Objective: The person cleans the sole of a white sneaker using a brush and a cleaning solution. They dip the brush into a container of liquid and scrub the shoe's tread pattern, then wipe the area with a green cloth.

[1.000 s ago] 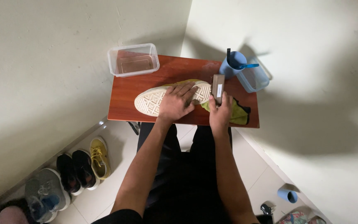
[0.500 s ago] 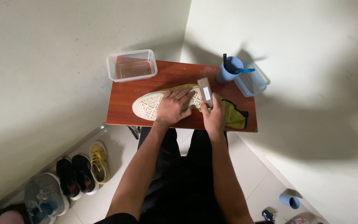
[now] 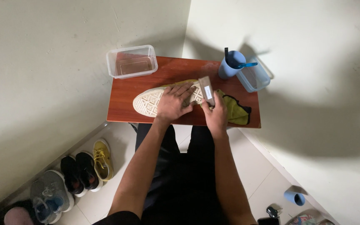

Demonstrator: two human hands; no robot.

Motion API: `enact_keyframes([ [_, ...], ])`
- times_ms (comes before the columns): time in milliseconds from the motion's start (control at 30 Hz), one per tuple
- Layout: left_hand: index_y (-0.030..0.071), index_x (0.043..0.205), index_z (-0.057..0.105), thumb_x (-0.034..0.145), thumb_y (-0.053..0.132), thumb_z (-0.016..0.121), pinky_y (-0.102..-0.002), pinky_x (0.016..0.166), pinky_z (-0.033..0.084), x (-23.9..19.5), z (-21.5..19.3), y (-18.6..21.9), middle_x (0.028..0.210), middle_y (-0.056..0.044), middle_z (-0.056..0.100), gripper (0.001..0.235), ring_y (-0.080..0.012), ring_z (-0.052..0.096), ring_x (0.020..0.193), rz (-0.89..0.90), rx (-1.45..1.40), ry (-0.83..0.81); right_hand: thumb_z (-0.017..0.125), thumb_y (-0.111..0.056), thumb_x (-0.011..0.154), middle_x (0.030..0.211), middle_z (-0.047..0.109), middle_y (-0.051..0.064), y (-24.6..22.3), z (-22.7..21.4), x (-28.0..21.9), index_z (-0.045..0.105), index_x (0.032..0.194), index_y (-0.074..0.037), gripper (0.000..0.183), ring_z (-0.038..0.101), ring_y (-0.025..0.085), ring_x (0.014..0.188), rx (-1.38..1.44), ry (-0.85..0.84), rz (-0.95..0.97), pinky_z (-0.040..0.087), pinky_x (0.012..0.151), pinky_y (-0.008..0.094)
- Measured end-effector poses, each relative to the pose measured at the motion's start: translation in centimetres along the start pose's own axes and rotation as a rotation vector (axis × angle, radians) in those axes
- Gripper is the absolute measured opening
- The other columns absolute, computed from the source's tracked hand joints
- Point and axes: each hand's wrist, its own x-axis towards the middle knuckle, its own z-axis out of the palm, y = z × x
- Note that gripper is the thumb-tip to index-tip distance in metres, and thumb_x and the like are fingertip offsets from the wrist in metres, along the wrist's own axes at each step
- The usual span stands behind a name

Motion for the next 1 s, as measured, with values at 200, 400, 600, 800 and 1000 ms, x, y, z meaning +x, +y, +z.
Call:
enact_keyframes([
  [200,0.025,0.129,0.07,0.085,0.051,0.066,-0.034,0.1,0.047,-0.1,0.0,-0.3,0.131,0.005,0.07,0.051,-0.013,0.064,0.124,0.009,-0.028,-0.007,0.079,-0.039,0.088,0.101,0.069,0.019,0.8,0.3,-0.3,0.064,0.13,-0.01,0.053,0.071,0.041,0.089,0.022,-0.015,0.01,0.058,0.065,0.046],
  [400,0.025,0.128,0.07,0.085,0.053,0.065,-0.034,0.102,0.047,0.1,0.0,-0.1,0.131,0.004,0.07,0.051,-0.0127,0.065,0.124,0.009,-0.011,0.011,0.076,-0.04,0.091,0.092,0.071,0.018,1.7,0.6,-0.6,0.063,0.127,-0.012,0.048,0.073,0.033,0.076,-0.006,0.102,0.106,0.058,0.061,0.042],
  [600,0.025,0.126,0.071,0.084,0.051,0.067,-0.034,0.099,0.048,0.0,0.0,-0.1,0.13,0.005,0.07,0.05,-0.0126,0.065,0.123,0.002,-0.02,0.024,0.075,-0.042,0.09,0.084,0.068,0.016,0.4,-0.5,-0.8,0.065,0.119,-0.012,0.043,0.072,0.036,0.073,-0.051,0.059,0.135,0.054,0.061,0.047],
  [800,0.024,0.125,0.072,0.083,0.05,0.067,-0.034,0.099,0.048,-0.1,0.0,0.0,0.128,0.003,0.071,0.049,-0.0136,0.066,0.12,0.003,-0.029,0.037,0.079,-0.039,0.084,0.074,0.068,0.013,-0.2,-1.0,-1.2,0.065,0.109,-0.016,0.037,0.072,0.034,0.07,-0.021,-0.066,0.088,0.055,0.062,0.044],
  [1000,0.023,0.124,0.071,0.084,0.051,0.066,-0.036,0.096,0.049,0.3,-0.7,0.3,0.128,0.002,0.071,0.05,-0.0155,0.067,0.12,0.008,-0.02,0.023,0.075,-0.034,0.089,0.076,0.066,0.019,-0.6,-0.8,-1.1,0.064,0.108,-0.009,0.034,0.069,0.039,0.072,-0.012,0.047,0.147,0.053,0.063,0.047],
])
